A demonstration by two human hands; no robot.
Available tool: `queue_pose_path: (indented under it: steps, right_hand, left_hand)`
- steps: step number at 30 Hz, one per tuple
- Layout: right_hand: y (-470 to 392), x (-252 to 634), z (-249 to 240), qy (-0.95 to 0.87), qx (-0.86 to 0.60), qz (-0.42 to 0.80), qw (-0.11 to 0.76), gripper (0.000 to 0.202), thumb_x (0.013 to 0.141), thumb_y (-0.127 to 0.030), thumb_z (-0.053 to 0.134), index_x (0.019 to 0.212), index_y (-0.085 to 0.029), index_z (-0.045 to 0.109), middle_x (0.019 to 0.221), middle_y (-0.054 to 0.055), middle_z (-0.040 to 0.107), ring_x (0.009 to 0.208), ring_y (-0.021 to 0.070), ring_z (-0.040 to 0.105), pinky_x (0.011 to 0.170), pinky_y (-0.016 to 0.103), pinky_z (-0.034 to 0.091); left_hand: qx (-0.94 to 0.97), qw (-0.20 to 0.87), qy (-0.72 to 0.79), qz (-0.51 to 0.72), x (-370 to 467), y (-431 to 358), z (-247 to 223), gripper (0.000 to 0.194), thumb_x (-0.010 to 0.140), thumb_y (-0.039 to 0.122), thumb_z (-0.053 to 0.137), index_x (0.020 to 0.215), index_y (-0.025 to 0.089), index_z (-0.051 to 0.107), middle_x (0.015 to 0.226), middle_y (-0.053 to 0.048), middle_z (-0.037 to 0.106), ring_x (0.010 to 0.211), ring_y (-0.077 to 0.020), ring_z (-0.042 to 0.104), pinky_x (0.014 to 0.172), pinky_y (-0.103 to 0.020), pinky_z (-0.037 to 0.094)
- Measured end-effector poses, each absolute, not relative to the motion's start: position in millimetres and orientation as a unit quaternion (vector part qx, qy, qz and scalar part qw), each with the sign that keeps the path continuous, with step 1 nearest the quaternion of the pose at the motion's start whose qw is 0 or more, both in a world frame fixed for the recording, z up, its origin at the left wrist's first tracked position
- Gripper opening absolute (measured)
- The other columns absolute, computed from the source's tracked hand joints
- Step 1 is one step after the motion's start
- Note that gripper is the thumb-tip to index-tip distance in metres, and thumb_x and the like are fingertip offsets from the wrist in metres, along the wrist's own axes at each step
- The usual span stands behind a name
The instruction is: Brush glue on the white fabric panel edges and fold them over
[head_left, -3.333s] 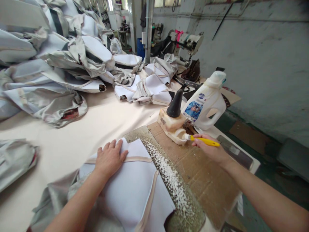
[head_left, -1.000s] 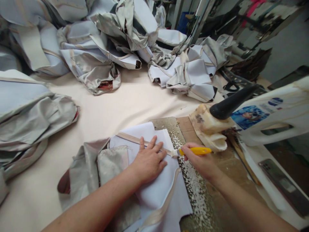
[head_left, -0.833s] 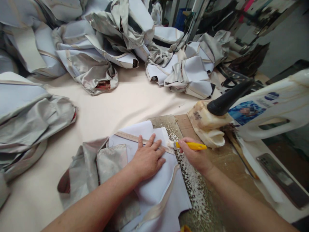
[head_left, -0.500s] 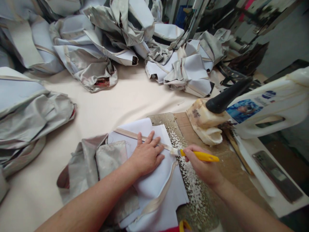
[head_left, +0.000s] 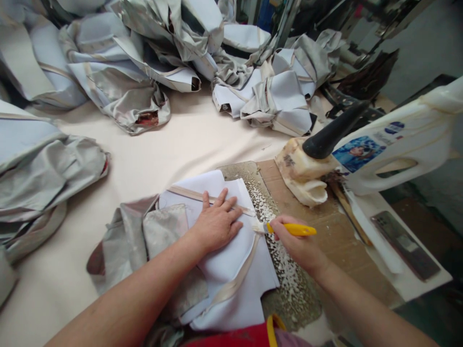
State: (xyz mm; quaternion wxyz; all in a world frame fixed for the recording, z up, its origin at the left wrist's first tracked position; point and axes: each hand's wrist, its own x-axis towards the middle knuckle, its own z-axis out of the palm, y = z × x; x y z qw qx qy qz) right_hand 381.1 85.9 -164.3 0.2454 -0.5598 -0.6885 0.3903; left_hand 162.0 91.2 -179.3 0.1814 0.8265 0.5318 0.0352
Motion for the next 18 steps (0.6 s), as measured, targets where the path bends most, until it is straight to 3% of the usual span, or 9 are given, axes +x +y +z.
queue_pose_path:
  steps: [5, 14, 18]
  right_hand:
    - [61, 392, -164, -0.705, -0.551, 0.387, 0.223, 0.032, 0.086, -0.028, 0.042, 0.055, -0.020, 0.042, 0.051, -0.003, 0.043, 0.050, 0.0124, 0.043, 0.051, 0.025, 0.032]
    - [71, 391, -174, -0.701, -0.556, 0.336, 0.294, 0.027, 0.088, -0.032, 0.042, 0.067, -0.019, 0.052, 0.062, 0.000, 0.054, 0.063, 0.0154, 0.052, 0.063, 0.026, 0.038]
    - [46, 398, -173, -0.697, -0.554, 0.385, 0.244, 0.031, 0.089, -0.032, 0.040, 0.061, -0.019, 0.048, 0.057, -0.002, 0.050, 0.057, 0.0139, 0.048, 0.057, 0.025, 0.035]
  left_hand:
    - [0.827, 0.176, 0.533, 0.028, 163, 91, -178, 0.036, 0.089, 0.044, 0.034, 0.118, 0.032, 0.051, 0.138, -0.003, 0.039, 0.135, -0.0304, 0.012, 0.099, -0.067, -0.007]
    - [0.830, 0.171, 0.531, 0.021, 164, 92, -180, 0.038, 0.089, 0.044, 0.034, 0.120, 0.032, 0.051, 0.139, -0.003, 0.038, 0.135, -0.0314, 0.011, 0.098, -0.068, -0.006]
    - [0.830, 0.166, 0.531, 0.024, 164, 91, -181, 0.036, 0.089, 0.043, 0.035, 0.119, 0.032, 0.052, 0.138, -0.003, 0.039, 0.135, -0.0299, 0.011, 0.099, -0.067, -0.006]
